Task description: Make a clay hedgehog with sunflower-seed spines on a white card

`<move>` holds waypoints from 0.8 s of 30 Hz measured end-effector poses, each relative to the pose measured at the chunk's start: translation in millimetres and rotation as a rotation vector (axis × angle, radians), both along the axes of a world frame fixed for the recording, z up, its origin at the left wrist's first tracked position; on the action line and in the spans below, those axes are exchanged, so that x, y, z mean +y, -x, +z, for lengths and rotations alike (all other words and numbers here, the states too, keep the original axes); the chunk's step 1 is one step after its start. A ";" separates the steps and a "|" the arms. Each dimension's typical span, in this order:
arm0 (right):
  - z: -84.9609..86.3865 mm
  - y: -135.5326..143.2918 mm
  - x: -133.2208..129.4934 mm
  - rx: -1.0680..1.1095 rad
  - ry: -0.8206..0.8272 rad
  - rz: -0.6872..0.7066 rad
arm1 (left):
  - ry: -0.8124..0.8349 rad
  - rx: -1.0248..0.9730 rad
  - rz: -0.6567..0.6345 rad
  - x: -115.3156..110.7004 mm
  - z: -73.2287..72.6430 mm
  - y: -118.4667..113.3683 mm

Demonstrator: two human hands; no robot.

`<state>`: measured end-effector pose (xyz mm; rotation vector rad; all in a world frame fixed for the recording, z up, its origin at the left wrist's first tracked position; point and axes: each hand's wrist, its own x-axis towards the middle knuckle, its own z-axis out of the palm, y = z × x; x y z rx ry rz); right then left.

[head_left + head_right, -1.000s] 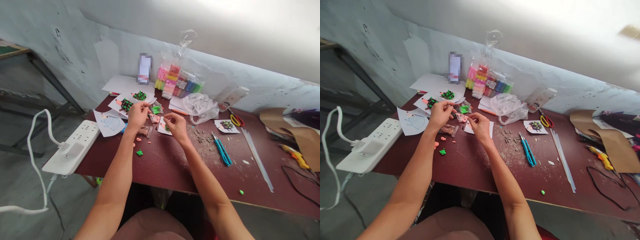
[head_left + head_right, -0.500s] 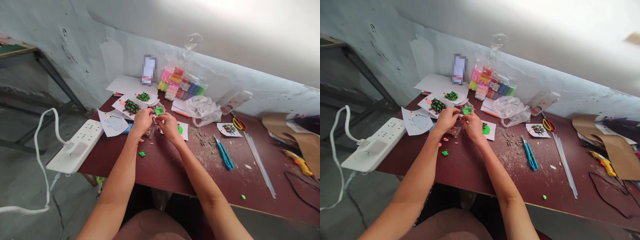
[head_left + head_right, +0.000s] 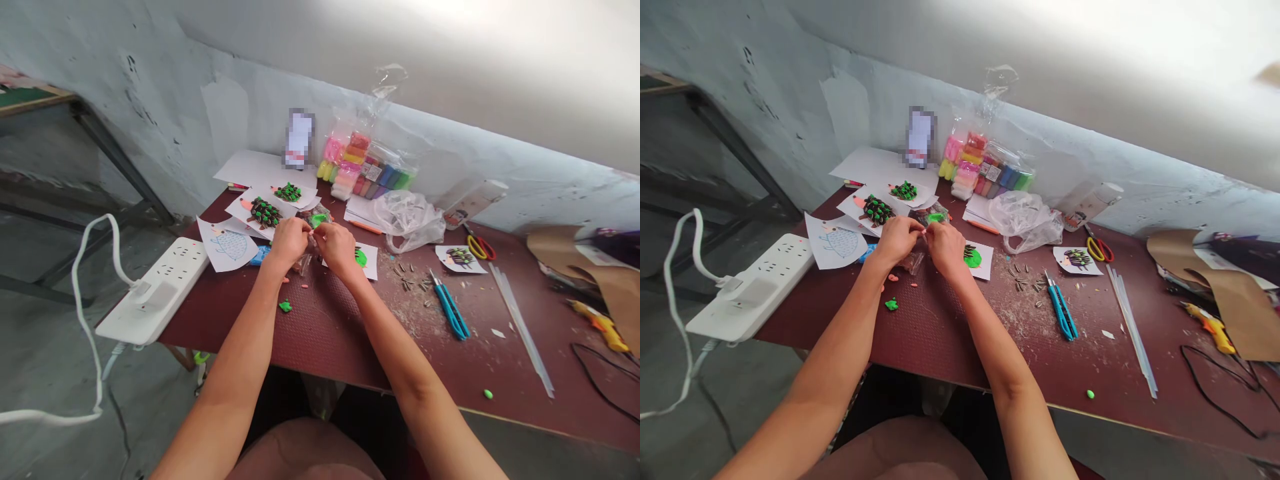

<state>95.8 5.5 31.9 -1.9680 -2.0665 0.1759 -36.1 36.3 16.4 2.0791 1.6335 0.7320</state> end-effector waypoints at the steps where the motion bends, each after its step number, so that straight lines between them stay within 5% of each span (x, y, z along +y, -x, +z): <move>1: 0.5 0.6 0.2 -0.004 0.007 -0.002 | -0.001 -0.001 -0.002 0.1 0.2 0.0; 11: -3.7 6.6 -6.5 -0.131 0.052 0.130 | 0.030 -0.015 0.040 -1.1 1.6 0.9; 24: 6.2 8.5 -12.0 -0.033 0.048 0.049 | 0.033 0.067 0.066 -1.5 7.3 2.9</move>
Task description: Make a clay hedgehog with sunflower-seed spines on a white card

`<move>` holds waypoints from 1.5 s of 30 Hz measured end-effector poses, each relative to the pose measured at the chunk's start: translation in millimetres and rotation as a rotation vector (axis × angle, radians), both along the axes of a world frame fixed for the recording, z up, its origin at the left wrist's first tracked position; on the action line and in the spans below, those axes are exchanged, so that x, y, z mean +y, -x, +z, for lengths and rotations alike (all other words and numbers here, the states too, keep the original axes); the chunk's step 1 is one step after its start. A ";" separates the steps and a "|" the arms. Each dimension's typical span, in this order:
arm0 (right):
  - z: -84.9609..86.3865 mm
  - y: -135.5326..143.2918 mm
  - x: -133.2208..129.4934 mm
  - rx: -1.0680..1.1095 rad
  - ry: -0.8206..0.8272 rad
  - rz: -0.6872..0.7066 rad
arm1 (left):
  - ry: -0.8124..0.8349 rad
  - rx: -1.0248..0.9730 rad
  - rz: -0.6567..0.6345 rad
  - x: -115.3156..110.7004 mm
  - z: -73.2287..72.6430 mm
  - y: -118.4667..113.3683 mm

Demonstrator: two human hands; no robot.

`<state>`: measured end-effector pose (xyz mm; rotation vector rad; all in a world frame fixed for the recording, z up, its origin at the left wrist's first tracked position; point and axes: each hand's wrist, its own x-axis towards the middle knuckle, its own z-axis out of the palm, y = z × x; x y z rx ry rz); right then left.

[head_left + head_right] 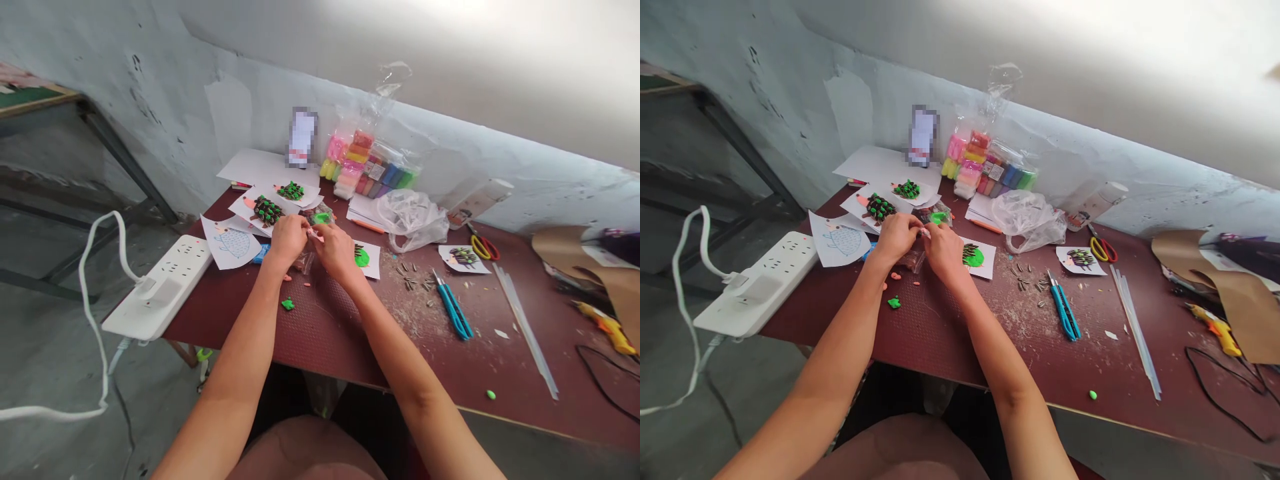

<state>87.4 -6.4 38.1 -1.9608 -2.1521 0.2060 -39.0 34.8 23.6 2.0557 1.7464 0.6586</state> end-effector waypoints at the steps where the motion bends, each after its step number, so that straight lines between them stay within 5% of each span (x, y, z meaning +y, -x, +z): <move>1: 1.4 -0.8 -5.5 -0.002 0.005 0.002 | 0.001 -0.001 -0.005 -0.4 0.4 0.5; 6: -2.1 2.5 -27.8 -0.008 0.198 -0.011 | -0.017 -0.015 0.010 -4.2 3.0 2.4; 13: -17.3 1.9 -29.6 0.393 0.123 -0.024 | -0.035 -0.193 0.028 -3.3 4.8 3.4; 20: -12.8 -28.1 -32.2 0.861 -0.055 0.079 | 0.217 -0.691 -0.416 -5.5 13.0 11.0; 25: -11.8 -45.8 -30.4 1.138 -0.042 0.017 | 0.345 -0.769 -0.540 -12.0 20.1 16.0; 45: -13.7 -47.0 -32.5 1.176 -0.035 -0.083 | 0.418 -0.808 -0.488 -14.3 18.5 5.3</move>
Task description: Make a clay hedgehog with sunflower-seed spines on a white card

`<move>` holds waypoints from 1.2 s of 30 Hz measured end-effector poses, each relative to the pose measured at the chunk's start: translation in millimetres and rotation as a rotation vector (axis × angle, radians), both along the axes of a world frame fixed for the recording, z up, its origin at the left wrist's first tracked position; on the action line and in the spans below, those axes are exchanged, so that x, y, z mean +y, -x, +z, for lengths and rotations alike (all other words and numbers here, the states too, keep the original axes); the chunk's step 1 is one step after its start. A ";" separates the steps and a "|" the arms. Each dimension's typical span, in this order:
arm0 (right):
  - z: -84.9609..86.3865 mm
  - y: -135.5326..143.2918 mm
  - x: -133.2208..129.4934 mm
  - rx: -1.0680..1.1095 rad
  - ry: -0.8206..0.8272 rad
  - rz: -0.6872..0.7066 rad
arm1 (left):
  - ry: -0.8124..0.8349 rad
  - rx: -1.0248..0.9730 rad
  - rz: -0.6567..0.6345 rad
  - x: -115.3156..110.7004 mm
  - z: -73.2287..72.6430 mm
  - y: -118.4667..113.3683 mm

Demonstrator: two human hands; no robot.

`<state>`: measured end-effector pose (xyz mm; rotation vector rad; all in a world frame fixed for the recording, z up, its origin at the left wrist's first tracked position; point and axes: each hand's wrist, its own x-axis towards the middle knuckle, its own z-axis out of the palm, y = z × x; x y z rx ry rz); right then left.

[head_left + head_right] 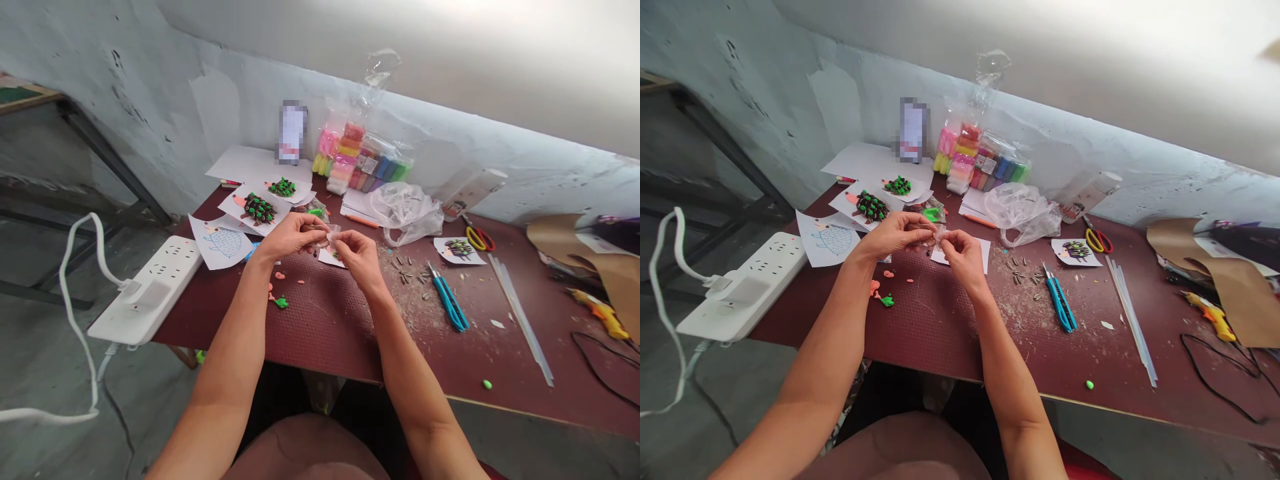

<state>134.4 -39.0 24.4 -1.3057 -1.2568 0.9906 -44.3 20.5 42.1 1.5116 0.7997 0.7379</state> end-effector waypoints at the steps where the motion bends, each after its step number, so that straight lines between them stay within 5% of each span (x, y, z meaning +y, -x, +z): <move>1: -0.5 -0.7 0.2 0.000 0.012 -0.009 | 0.007 -0.009 -0.010 0.6 -0.5 0.1; 24: -0.8 1.2 -5.9 -0.431 -0.223 0.015 | 0.047 -0.079 -0.002 -0.9 -3.2 -10.3; 36: -0.9 9.4 -9.3 -0.516 -0.263 -0.150 | 0.050 -0.139 -0.014 -2.6 -10.3 -19.4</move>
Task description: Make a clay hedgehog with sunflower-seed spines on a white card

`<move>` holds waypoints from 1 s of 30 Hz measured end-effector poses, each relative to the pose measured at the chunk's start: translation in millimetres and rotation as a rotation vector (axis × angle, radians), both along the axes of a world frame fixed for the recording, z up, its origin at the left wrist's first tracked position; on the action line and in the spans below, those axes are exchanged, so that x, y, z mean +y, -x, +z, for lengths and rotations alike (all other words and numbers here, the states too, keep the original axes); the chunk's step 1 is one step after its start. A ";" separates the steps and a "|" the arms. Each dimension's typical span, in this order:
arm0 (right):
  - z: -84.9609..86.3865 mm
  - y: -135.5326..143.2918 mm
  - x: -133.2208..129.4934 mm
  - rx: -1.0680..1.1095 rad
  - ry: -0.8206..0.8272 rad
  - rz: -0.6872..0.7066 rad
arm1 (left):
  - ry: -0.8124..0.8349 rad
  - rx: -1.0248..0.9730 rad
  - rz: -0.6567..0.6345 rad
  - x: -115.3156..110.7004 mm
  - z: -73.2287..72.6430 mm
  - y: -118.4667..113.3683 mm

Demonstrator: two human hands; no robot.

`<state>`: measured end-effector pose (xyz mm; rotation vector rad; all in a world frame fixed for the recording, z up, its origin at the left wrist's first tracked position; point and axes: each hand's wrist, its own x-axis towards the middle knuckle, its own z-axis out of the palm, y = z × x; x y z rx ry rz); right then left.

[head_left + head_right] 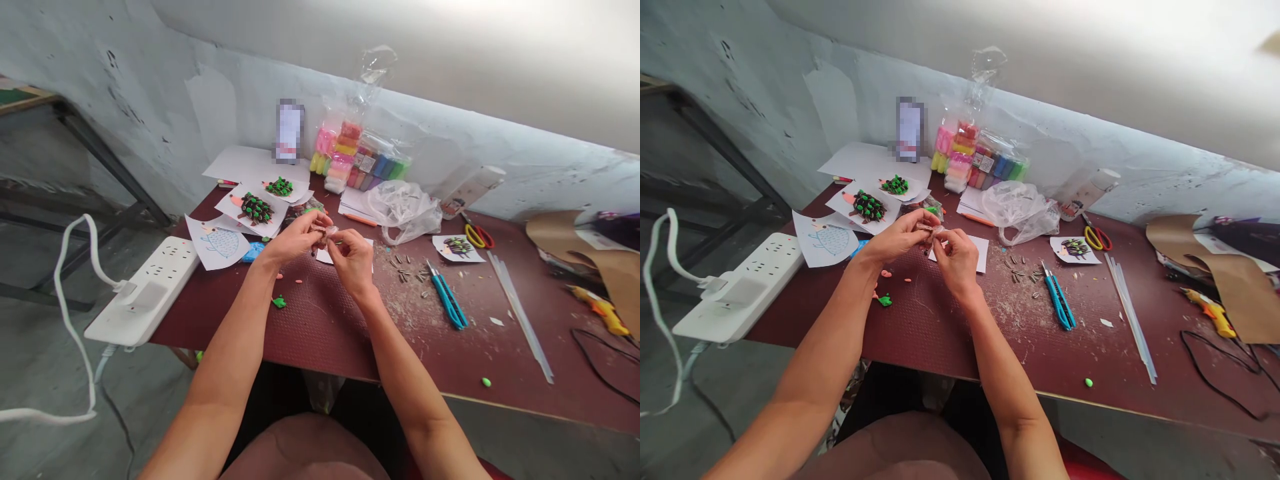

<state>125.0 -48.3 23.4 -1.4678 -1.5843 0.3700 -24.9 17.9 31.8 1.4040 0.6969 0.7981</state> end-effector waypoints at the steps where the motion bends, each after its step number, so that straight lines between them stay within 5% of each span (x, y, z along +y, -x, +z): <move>1: -0.2 -1.1 0.3 0.019 0.005 0.015 | -0.002 0.000 0.005 -0.2 0.6 0.5; 9: -3.0 -6.9 4.3 0.039 0.078 0.116 | -0.057 0.077 0.079 0.6 0.9 1.4; 21: -0.5 -5.8 1.6 0.116 0.051 0.064 | -0.050 -0.014 0.109 4.2 -3.5 1.8; 30: 0.9 -21.7 6.5 0.106 0.097 0.089 | -0.032 0.069 -0.076 7.1 -3.8 11.1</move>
